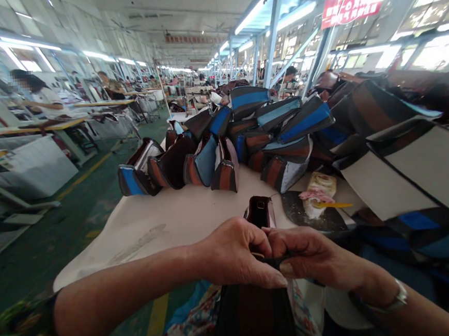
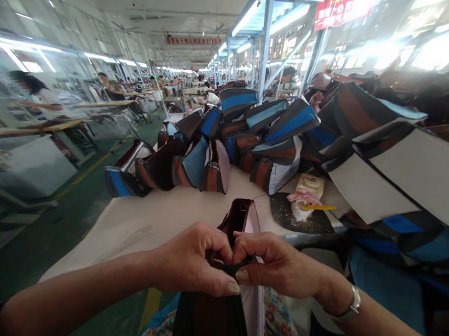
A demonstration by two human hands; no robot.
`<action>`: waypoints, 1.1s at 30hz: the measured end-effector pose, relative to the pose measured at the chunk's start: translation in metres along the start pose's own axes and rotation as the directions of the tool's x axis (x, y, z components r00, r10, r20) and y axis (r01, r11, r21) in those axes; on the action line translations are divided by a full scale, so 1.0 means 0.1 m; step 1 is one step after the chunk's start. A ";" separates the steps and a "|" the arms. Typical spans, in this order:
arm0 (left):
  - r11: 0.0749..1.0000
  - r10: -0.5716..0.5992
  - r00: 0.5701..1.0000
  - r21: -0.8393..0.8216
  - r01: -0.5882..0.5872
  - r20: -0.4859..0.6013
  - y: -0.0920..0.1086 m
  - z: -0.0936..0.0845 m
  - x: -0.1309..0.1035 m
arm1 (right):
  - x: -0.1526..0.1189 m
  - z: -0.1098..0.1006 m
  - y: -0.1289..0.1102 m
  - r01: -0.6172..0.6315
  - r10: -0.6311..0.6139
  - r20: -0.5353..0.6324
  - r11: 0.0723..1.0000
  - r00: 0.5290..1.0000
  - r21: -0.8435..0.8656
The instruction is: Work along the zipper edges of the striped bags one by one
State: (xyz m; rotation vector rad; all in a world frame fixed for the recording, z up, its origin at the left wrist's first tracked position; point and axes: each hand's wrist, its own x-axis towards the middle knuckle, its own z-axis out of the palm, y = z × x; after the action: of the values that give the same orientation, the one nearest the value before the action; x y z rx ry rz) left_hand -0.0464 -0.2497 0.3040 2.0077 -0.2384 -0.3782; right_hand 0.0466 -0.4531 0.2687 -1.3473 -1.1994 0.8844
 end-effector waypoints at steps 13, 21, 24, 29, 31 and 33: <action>0.996 0.050 0.998 0.065 -0.053 0.040 -0.02 0.04 0.03 | -0.11 0.03 -0.02 -0.106 0.085 -0.159 0.986 0.984 -0.126; 0.994 0.050 0.999 0.098 -0.049 -0.011 -0.02 0.07 0.05 | -0.08 0.14 0.01 -0.058 -0.105 -0.336 0.895 0.936 -0.442; 0.993 0.061 0.998 0.098 -0.059 -0.016 -0.02 0.07 0.04 | -0.08 0.17 0.02 0.007 -0.212 -0.330 0.850 0.920 -0.526; 0.995 0.031 0.999 0.092 -0.034 0.031 0.02 -0.01 0.03 | -0.09 0.19 -0.03 0.220 -0.457 -0.193 0.702 0.868 -0.677; 0.998 -0.004 0.997 0.061 0.000 0.072 0.04 -0.08 0.04 | -0.10 0.18 -0.05 0.271 -0.506 -0.107 0.615 0.856 -0.740; 0.998 -0.035 0.993 0.048 0.030 0.109 0.06 -0.13 0.06 | -0.13 0.17 -0.07 0.305 -0.524 -0.017 0.521 0.852 -0.797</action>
State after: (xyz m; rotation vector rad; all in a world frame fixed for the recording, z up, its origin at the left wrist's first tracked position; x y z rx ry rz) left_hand -0.0363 -0.2435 0.3143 2.0403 -0.2857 -0.5088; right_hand 0.0265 -0.4622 0.2715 -1.6475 -1.6887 -0.2459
